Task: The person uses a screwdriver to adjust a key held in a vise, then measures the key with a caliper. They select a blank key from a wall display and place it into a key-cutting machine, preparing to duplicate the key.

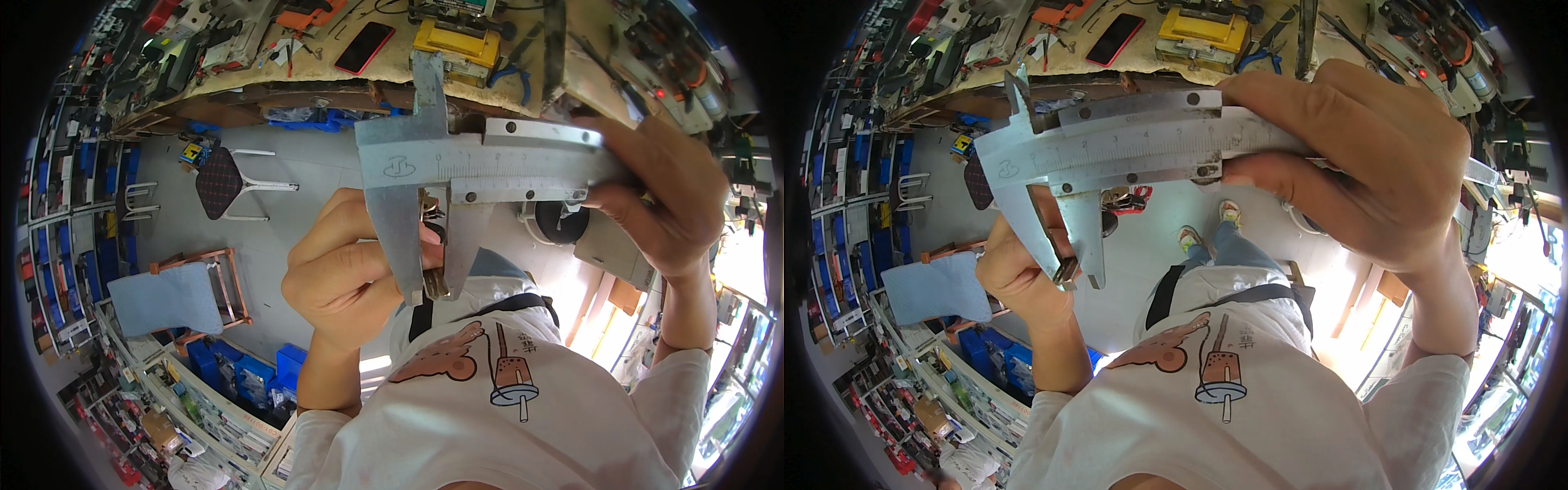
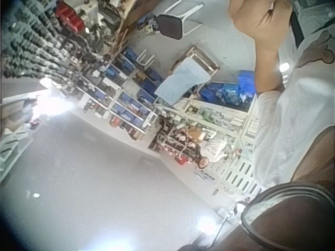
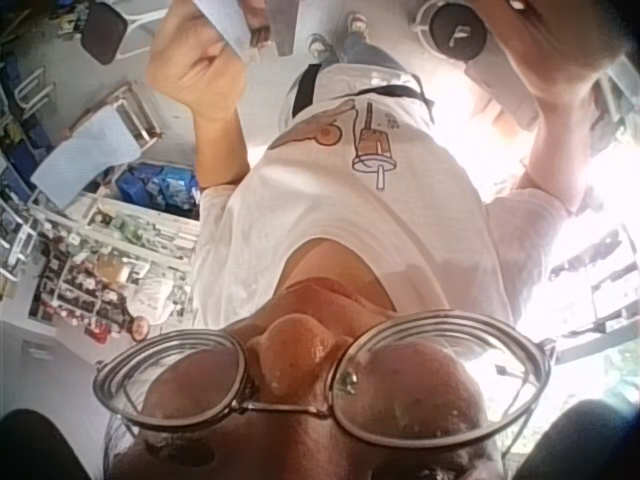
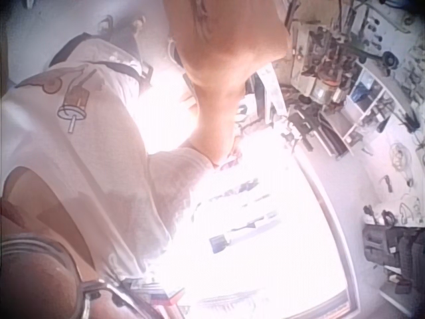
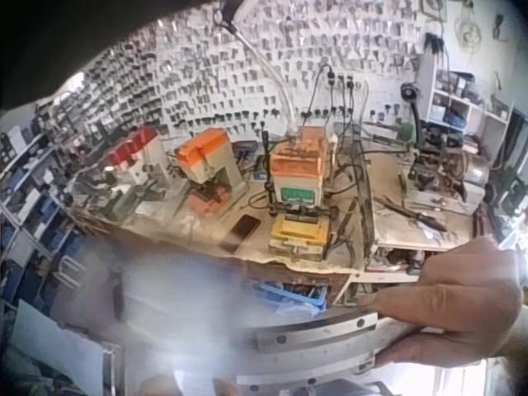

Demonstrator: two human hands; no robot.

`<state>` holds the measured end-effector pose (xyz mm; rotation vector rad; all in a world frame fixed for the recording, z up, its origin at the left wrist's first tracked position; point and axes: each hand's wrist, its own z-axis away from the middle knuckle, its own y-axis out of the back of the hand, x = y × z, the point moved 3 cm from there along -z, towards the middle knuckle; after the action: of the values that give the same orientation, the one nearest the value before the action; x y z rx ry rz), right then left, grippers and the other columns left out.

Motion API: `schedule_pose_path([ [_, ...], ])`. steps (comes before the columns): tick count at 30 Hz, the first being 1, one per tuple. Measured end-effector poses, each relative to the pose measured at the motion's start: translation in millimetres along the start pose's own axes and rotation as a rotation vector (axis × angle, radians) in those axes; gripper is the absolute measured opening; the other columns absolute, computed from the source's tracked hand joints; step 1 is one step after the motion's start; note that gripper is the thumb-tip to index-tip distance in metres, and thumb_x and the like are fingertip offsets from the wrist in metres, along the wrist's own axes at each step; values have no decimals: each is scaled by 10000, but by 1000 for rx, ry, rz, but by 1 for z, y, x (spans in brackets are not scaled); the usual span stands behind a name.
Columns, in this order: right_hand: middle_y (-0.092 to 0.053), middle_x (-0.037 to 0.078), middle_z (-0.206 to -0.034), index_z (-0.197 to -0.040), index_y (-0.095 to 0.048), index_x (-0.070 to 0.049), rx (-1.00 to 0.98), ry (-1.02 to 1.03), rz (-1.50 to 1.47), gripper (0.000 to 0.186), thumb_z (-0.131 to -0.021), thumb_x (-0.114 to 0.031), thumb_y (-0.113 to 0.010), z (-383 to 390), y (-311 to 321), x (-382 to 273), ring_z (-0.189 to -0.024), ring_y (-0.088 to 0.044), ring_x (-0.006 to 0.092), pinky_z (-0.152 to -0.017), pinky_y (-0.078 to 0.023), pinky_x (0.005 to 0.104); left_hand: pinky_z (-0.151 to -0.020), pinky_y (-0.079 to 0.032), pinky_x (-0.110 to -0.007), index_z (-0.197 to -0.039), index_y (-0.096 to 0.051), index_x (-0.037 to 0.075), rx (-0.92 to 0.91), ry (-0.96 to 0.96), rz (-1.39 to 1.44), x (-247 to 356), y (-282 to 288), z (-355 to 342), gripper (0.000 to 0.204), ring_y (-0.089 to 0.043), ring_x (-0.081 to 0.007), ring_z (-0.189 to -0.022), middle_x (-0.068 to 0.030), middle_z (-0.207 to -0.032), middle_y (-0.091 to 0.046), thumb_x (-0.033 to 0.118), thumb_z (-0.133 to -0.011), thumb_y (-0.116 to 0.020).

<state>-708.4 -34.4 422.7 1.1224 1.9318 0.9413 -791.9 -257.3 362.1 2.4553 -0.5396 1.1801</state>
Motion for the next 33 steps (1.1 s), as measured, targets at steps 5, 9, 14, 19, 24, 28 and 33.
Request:
schedule_pose_path([
  [5, -489, 49, -583, -1002, -663, 47, 0, 22, 7, 476, -713, -329, -706, 0, 1, 0, -487, -439, 154, -456, -313, 289, -646, -457, -302, -706, -686, 5, 3, 5, 15, 2, 0, 0, 174, -587, -221, -739, -89, -778, -668, -36, -539, -713],
  [9, -488, 49, -580, -1007, -662, 44, -4, 11, 15, 481, -709, -331, -710, 0, 2, -2, -486, -438, 154, -456, -310, 294, -647, -454, -298, -706, -689, 8, 13, 21, 31, 1, -1, 1, 174, -587, -220, -750, -87, -778, -669, -23, -538, -723],
  [14, -488, 46, -579, -1009, -662, 40, -6, 17, 16, 478, -711, -331, -712, 0, 4, -1, -480, -435, 154, -451, -305, 294, -645, -451, -297, -705, -690, 7, 16, 19, 31, 2, -1, 1, 174, -586, -220, -752, -87, -778, -670, -22, -537, -723],
  [19, -497, 45, -578, -1007, -664, 34, 11, 28, 22, 473, -714, -334, -712, 1, 3, -1, -475, -441, 152, -444, -307, 292, -638, -450, -294, -701, -689, 4, 6, 8, 20, 2, -1, 0, 180, -585, -222, -748, -92, -776, -670, -36, -527, -709],
  [24, -505, 44, -575, -1004, -664, 33, 24, 49, 22, 467, -712, -328, -718, 0, 1, -1, -476, -450, 149, -443, -312, 287, -636, -449, -295, -694, -688, -1, -3, 10, 22, 2, 1, 0, 186, -584, -225, -745, -97, -775, -669, -45, -514, -694],
  [28, -521, 49, -581, -1001, -664, 34, 13, 50, 23, 459, -713, -318, -720, -1, 2, -2, -475, -456, 149, -442, -315, 287, -638, -449, -299, -691, -688, -4, -4, 17, 17, 1, 1, 0, 183, -584, -226, -747, -98, -772, -668, -48, -513, -684],
  [33, -569, 66, -611, -991, -665, 34, 38, 30, 12, 450, -710, -313, -723, 2, -1, 2, -479, -479, 159, -445, -330, 298, -639, -453, -300, -690, -676, -12, -30, 14, -3, -2, -2, -4, 159, -592, -226, -724, -105, -767, -666, -51, -535, -679],
])
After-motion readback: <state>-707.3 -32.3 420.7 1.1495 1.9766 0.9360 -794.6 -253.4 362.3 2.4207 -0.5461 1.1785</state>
